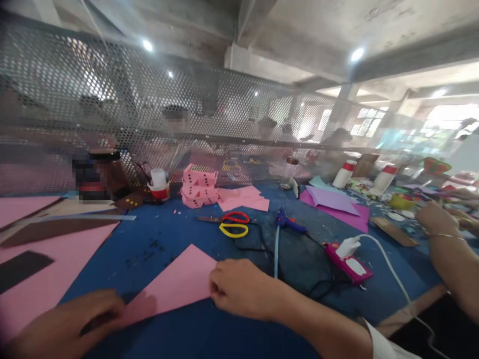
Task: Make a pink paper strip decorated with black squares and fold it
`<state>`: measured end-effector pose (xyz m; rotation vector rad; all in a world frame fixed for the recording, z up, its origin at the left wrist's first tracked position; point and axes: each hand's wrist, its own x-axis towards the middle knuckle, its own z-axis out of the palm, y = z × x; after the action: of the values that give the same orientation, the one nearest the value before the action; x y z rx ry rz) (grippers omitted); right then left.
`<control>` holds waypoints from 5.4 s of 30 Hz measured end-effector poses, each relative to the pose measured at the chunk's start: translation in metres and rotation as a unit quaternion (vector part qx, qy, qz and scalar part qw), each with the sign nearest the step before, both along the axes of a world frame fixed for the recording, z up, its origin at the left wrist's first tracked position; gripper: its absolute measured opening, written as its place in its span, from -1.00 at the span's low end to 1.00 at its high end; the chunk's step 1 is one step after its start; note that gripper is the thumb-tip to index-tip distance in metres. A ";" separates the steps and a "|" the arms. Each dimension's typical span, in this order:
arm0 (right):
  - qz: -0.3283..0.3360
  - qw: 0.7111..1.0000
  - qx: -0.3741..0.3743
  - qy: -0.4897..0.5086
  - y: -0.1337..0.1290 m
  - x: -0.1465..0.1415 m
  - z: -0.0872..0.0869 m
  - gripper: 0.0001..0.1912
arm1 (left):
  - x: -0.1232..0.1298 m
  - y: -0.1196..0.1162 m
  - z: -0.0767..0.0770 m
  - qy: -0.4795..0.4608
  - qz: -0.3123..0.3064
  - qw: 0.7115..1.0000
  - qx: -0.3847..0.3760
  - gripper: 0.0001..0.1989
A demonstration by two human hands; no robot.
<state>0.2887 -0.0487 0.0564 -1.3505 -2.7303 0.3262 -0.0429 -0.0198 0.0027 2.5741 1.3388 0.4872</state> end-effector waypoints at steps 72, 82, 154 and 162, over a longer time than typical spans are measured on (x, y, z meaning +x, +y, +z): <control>-0.065 0.992 -0.096 0.057 0.014 0.003 -0.009 -0.86 | 0.045 -0.019 0.010 0.072 -0.161 0.982 0.068 -0.64; -0.060 0.992 -0.093 0.068 0.016 0.004 -0.012 -0.87 | 0.050 -0.028 0.014 0.120 -0.180 0.970 0.114 -0.66; -0.031 0.989 -0.132 -0.057 0.023 0.039 0.016 -0.87 | 0.096 -0.046 0.024 0.192 -0.131 0.967 0.102 -0.57; -0.030 0.989 -0.128 -0.064 0.025 0.043 0.018 -0.88 | 0.095 -0.046 0.024 0.192 -0.131 0.966 0.116 -0.60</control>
<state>0.3317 -0.0240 0.0743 -1.5611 -2.8206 0.6247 0.0525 -0.0656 0.0262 3.1042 1.0622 0.1034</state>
